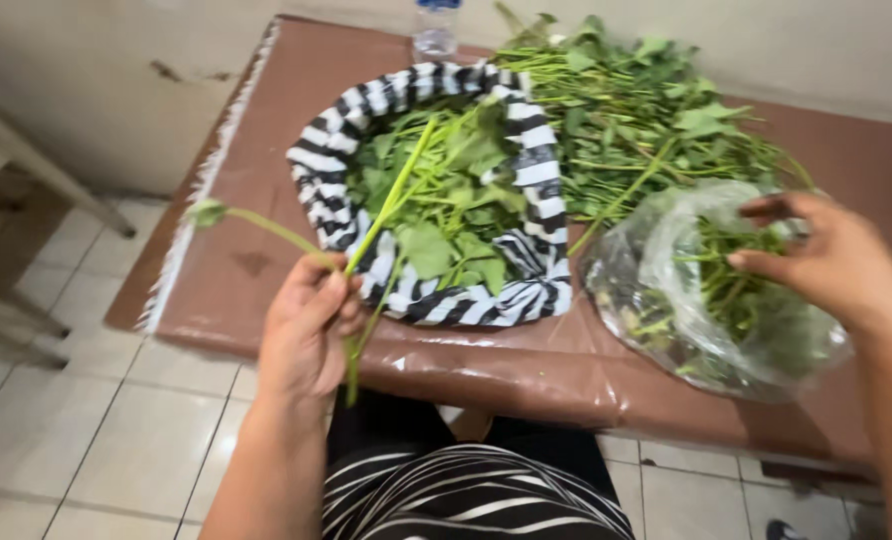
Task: The person trims green leafy vegetable stems using a knife, placing trimmed pieces into a striped cloth bag and discarding excess stems into a plastic bag. The person repeatedly picks up stems, cuts them, and organizes the pieces.
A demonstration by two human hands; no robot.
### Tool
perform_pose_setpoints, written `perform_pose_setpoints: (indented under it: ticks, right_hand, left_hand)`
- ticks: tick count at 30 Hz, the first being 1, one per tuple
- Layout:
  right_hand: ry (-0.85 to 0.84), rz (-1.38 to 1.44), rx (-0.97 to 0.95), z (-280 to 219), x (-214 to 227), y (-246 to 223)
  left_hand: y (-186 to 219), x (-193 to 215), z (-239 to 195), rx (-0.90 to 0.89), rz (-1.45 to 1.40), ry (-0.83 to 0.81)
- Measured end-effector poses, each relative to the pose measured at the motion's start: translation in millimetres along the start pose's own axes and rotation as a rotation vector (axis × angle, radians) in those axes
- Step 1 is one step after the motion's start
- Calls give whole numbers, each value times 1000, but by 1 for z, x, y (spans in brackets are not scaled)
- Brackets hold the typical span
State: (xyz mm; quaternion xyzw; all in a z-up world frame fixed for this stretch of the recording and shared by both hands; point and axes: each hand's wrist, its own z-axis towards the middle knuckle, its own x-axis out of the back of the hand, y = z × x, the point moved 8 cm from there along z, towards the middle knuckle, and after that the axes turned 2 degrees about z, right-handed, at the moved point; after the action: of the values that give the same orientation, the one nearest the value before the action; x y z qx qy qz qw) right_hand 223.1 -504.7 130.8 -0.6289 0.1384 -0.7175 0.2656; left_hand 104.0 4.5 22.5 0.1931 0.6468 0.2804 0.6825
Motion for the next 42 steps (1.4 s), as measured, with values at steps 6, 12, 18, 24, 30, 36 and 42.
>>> perform_pose_setpoints:
  ticks: [6, 12, 18, 24, 30, 36, 42]
  right_hand:
    - [-21, 234, -91, 29, -22, 114]
    - [-67, 110, 95, 52, -34, 194]
    - [-105, 133, -214, 43, -31, 220]
    - [25, 137, -3, 21, -3, 81]
    - [57, 901, -9, -34, -19, -74]
    - [-351, 1231, 92, -78, -117, -205]
    - [-193, 1090, 198, -40, -150, -220]
  left_hand:
    - [4, -22, 15, 17, -230, 1]
    - [18, -40, 21, 28, -416, -94]
    - [16, -45, 25, -17, -454, -76]
    - [21, -54, 28, -131, -347, -69]
    - [12, -73, 37, -235, -267, -27]
    - [-7, -99, 35, -265, -207, -29]
    - [-21, -102, 25, -253, -209, -16]
